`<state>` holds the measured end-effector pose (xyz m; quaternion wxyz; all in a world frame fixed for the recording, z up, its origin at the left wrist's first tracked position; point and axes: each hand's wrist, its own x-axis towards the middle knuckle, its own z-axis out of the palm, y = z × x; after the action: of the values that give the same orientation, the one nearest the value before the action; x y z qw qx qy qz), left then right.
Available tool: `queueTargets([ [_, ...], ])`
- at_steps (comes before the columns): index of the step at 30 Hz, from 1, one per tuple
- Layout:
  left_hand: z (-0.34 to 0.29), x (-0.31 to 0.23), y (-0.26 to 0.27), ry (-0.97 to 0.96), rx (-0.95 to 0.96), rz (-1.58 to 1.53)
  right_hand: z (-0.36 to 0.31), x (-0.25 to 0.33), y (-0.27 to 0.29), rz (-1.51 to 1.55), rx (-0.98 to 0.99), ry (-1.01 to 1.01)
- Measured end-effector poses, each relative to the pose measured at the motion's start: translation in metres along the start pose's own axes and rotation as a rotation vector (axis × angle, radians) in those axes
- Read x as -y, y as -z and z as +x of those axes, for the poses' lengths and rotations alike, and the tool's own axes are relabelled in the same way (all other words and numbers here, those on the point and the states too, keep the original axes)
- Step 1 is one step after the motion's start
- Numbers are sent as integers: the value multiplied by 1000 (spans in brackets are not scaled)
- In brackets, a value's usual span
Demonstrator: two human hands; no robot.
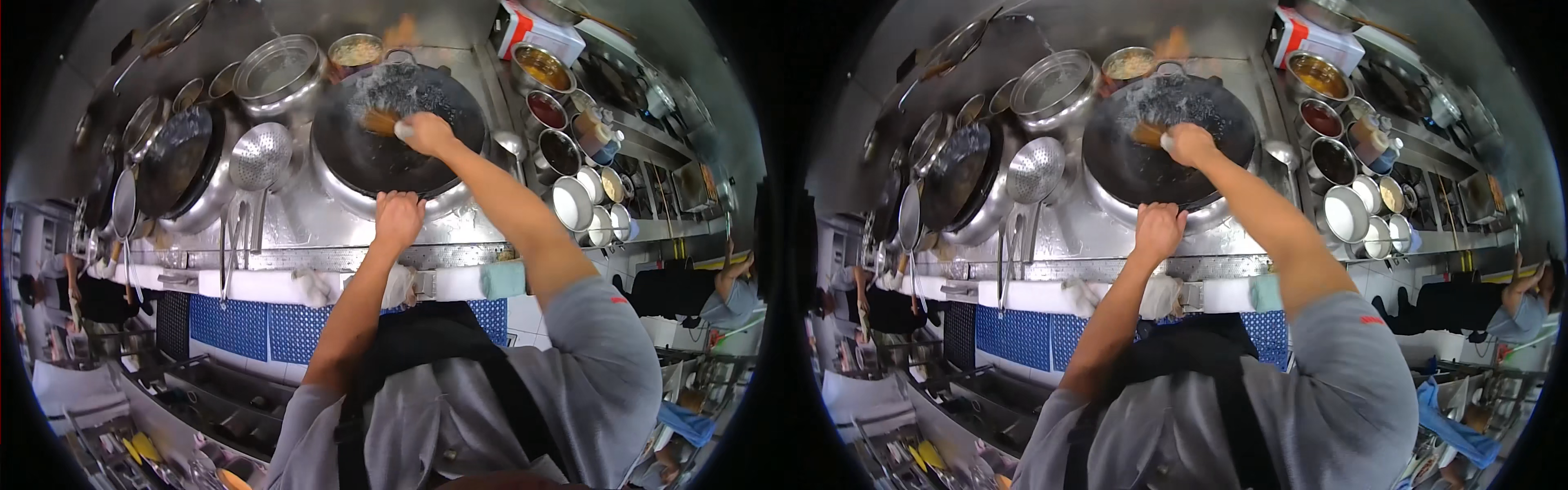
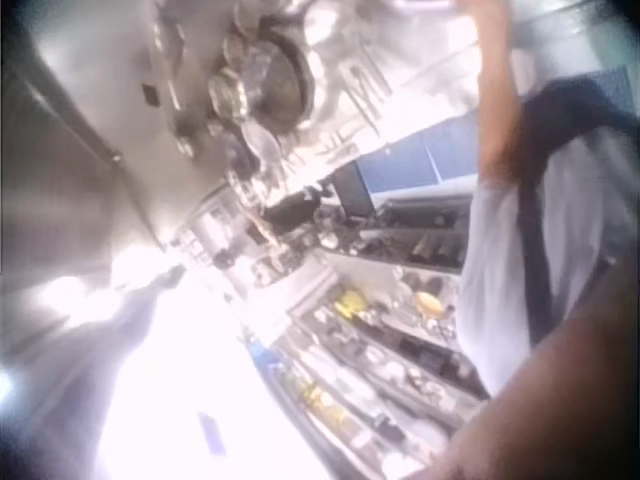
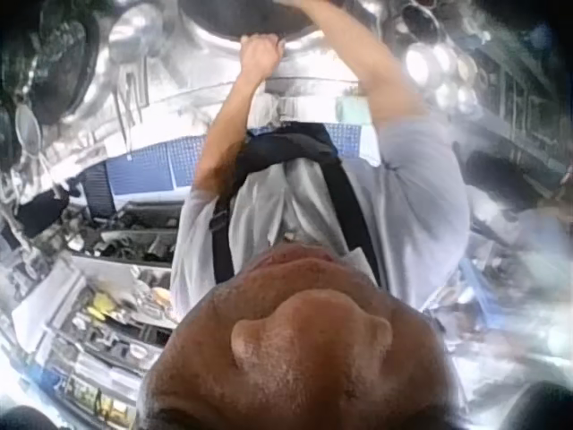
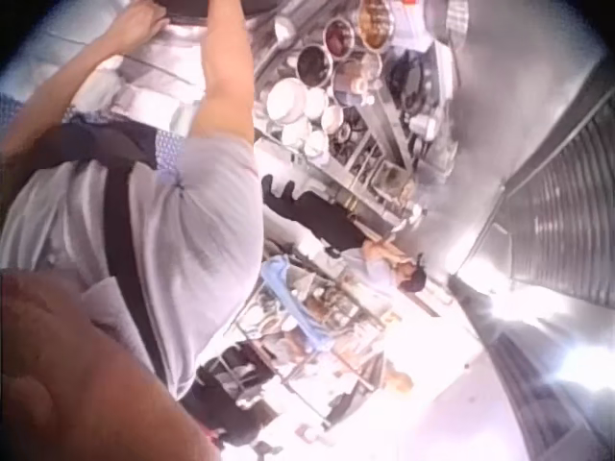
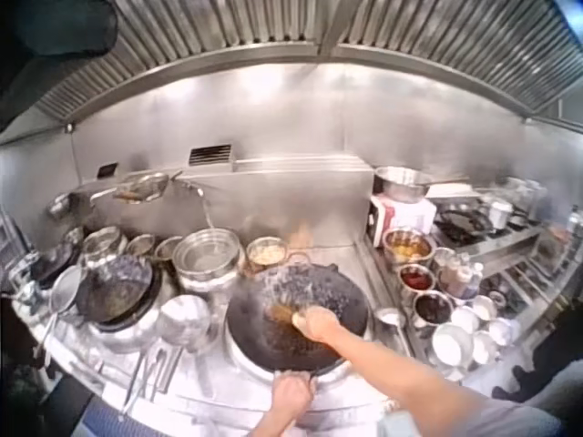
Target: The person cooks noodles in a wok using a ladle, transfers the cooked noodles onto a plate, and cleans the wok on the stove with water using a bamboo whisk.
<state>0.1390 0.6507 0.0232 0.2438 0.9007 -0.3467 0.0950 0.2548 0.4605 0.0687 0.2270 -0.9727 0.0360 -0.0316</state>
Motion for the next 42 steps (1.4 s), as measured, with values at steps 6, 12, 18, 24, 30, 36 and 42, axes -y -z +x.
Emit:
queueTargets([
  [6, 6, -1, 0, 19, -50, -53, -51, -47, 95, -382, 203, -3],
  [12, 7, -8, 1, -4, 21, -6, 58, -13, 1, -166, -118, -121],
  [18, -1, 5, -3, 32, 51, -7, -25, 70, -1, 2, 97, 145],
  [24, 10, -5, -4, -20, 9, -85, 46, 58, -16, -100, -114, -40],
  [30, 1, 2, -3, -2, -45, -63, -91, 14, 26, -48, 170, 248],
  [36, 3, -4, -3, -10, -23, -73, -20, -72, 106, -490, 84, -6],
  [42, 1, -1, -8, 21, -12, -62, 23, -21, 2, -183, 8, 57],
])
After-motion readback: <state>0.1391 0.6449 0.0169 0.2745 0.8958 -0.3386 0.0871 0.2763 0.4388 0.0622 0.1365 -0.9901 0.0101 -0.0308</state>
